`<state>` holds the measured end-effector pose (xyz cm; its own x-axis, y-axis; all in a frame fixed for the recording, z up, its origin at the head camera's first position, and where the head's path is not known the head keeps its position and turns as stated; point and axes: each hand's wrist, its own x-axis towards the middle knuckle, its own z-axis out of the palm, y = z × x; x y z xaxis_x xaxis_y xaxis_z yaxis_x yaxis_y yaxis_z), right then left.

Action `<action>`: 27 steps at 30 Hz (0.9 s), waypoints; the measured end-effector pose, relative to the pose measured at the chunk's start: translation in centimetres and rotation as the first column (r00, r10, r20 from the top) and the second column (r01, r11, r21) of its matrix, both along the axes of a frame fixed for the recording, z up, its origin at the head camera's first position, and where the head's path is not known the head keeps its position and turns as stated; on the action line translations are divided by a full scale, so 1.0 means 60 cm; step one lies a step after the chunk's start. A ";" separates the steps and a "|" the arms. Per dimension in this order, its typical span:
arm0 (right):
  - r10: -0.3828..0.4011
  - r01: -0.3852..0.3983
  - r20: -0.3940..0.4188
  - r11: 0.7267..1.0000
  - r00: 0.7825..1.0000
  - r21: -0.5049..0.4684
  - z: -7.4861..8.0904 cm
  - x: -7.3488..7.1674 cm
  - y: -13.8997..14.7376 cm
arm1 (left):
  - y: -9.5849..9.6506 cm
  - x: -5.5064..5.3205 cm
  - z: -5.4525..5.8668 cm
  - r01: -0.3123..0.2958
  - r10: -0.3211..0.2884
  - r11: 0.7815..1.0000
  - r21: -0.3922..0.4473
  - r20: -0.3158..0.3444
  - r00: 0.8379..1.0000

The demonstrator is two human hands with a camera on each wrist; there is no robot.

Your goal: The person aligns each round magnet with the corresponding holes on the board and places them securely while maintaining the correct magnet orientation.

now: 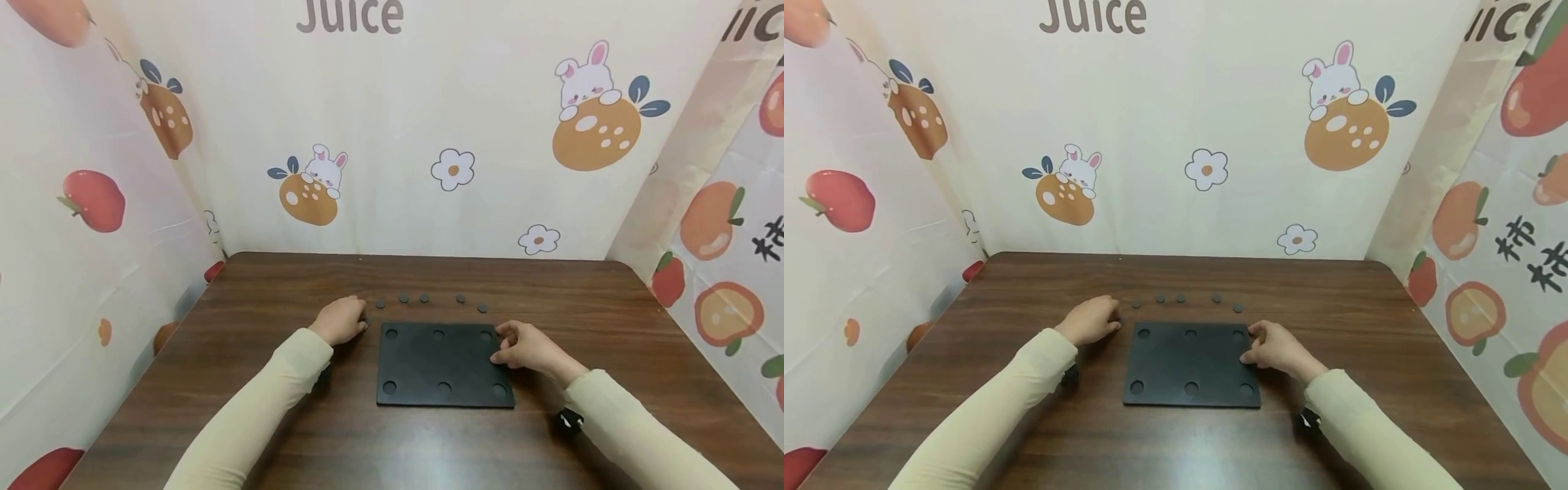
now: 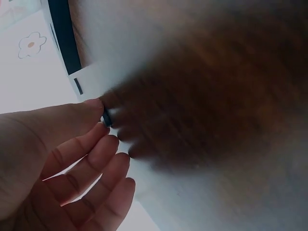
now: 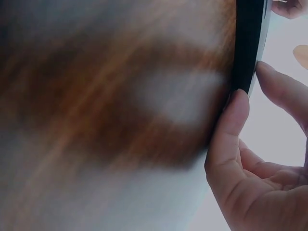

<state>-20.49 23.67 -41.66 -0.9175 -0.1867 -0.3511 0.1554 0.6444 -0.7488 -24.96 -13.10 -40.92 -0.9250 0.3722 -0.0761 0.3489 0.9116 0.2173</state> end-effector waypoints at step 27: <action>0.020 -0.020 -0.017 1.000 1.000 0.015 0.004 0.002 -0.002 | 0.012 0.006 0.014 0.046 -0.046 0.995 0.092 -0.003 0.999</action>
<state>-20.36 23.57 -41.41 -0.9197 -0.1998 -0.3379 0.1295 0.6582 -0.7417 -24.60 -12.40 -40.10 -0.9070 0.4195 -0.0382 0.3901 0.8707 0.2994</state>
